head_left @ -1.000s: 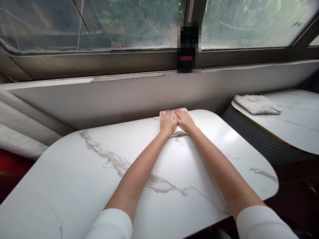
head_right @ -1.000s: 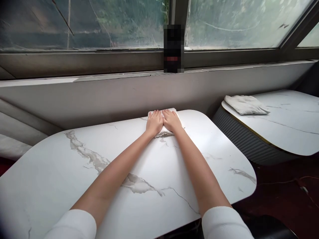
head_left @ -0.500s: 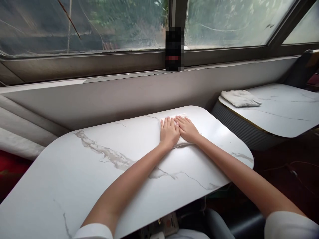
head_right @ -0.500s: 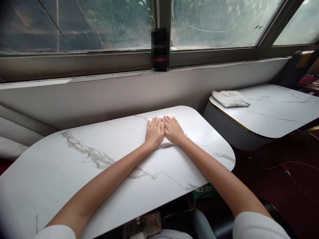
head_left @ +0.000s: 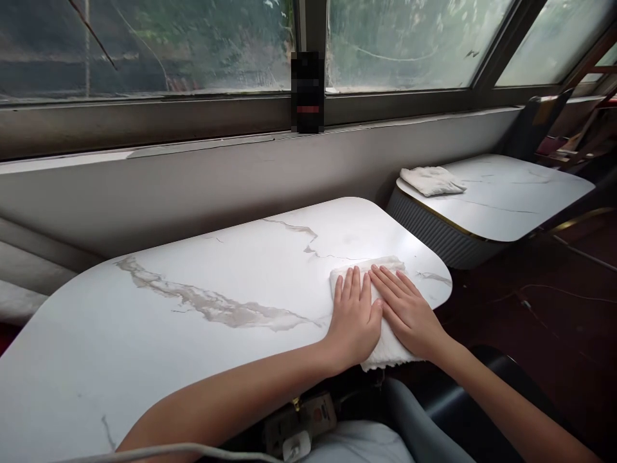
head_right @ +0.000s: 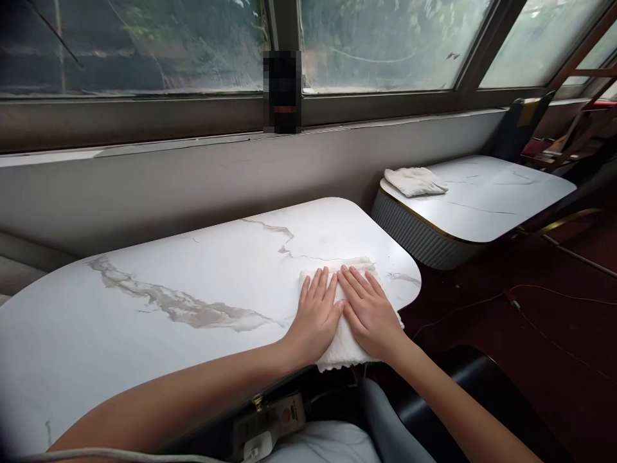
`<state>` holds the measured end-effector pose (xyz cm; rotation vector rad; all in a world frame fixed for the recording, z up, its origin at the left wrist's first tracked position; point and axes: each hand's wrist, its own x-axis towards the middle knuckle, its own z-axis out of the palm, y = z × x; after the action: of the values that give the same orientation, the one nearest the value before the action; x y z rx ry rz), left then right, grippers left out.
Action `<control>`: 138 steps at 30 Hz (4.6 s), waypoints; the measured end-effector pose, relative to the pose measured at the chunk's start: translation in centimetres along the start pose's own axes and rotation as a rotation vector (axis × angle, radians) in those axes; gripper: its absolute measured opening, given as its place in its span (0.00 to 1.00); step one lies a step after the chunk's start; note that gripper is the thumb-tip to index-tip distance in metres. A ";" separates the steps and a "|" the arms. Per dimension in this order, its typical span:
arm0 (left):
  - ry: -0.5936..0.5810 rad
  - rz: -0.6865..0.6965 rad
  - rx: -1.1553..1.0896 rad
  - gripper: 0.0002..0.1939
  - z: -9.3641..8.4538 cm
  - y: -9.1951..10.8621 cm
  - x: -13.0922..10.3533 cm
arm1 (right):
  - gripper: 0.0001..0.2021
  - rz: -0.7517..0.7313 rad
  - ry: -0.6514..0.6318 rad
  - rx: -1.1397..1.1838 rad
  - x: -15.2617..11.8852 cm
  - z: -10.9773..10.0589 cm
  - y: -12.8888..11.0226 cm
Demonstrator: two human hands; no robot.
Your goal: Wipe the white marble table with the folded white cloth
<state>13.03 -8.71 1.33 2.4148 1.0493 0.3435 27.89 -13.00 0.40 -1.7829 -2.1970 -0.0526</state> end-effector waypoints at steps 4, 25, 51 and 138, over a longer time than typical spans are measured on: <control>0.007 -0.004 0.021 0.28 -0.1 -0.6 1.2 | 0.25 0.026 -0.069 0.065 1.3 -0.1 0.9; 0.331 -0.173 0.354 0.26 -1.5 -8.3 25.5 | 0.24 0.027 -0.042 0.033 24.5 4.5 15.0; 0.233 0.098 0.250 0.28 4.3 3.6 12.7 | 0.26 0.127 0.052 -0.118 3.2 -0.5 12.0; 0.038 -0.115 0.048 0.29 -4.7 -6.4 -5.2 | 0.27 -0.230 -0.259 0.176 5.1 1.7 -5.6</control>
<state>3.67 -7.26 1.82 2.3858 1.2202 0.3300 21.26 -9.07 1.07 -1.5078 -2.4902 0.3283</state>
